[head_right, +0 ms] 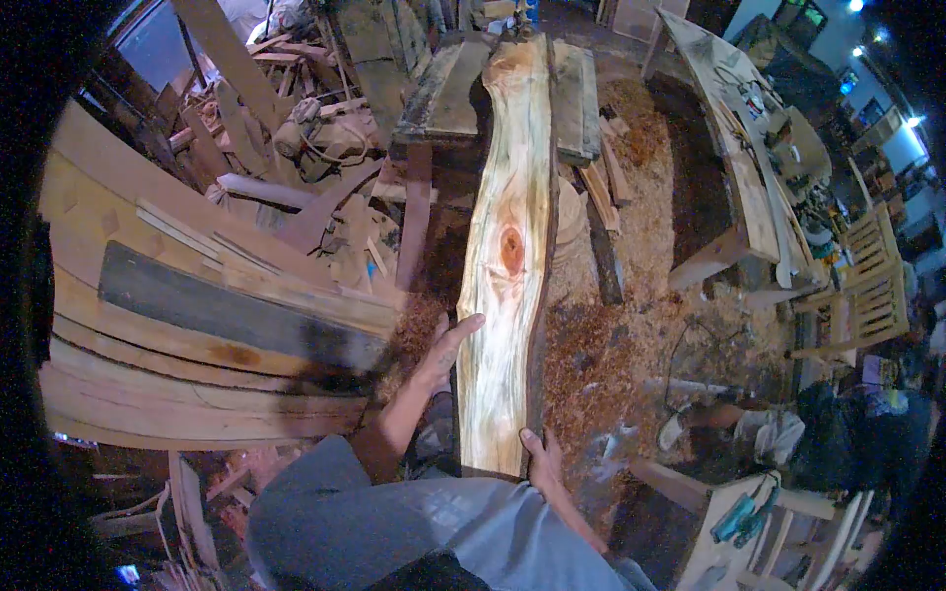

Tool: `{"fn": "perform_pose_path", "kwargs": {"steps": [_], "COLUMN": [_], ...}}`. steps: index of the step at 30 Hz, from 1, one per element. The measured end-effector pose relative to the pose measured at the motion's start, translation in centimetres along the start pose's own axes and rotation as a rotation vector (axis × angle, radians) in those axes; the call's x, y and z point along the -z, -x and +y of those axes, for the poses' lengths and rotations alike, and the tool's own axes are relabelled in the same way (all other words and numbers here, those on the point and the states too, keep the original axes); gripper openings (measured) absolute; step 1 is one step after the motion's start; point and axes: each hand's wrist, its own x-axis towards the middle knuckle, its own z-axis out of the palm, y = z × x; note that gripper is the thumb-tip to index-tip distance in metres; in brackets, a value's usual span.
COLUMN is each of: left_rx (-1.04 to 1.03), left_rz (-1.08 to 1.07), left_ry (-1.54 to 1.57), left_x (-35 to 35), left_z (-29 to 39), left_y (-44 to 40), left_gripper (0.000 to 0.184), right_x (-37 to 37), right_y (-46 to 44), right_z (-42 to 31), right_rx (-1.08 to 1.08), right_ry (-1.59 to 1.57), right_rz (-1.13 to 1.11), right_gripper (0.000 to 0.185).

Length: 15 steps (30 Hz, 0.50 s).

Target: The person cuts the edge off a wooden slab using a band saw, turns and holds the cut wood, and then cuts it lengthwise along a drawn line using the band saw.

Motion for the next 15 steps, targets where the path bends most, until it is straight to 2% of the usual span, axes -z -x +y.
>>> {"fn": "perform_pose_path", "kwargs": {"steps": [1,5,7,9,13,15], "left_rx": [-0.001,-0.003,0.020,0.048,0.037,0.064], "left_rz": [0.000,0.016,0.055,0.066,0.092,0.038], "left_ry": [0.000,-0.024,-0.044,-0.040,-0.085,0.005], "left_x": [0.0,0.4,0.5,0.1,0.1,-0.7], "left_z": [0.1,-0.8,-1.2,-0.6,-0.6,0.7], "left_y": [0.1,-0.6,-0.9,-0.3,-0.3,0.9], "left_gripper": [0.142,0.142,0.142,0.142,0.143,0.144], "right_x": [-0.1,0.0,0.2,0.4,0.2,0.5], "right_y": [0.4,-0.7,-0.6,-2.3,-1.5,-3.1], "right_z": [-0.8,1.2,0.8,4.1,2.7,6.3], "right_rx": [-0.006,0.008,0.017,0.019,0.004,0.016], "right_ry": [-0.001,-0.022,-0.007,-0.060,-0.106,-0.084], "right_rz": [-0.019,0.004,-0.045,-0.044,-0.073,-0.024], "right_gripper": [0.102,0.100,0.095,0.091,0.087,0.083]}}
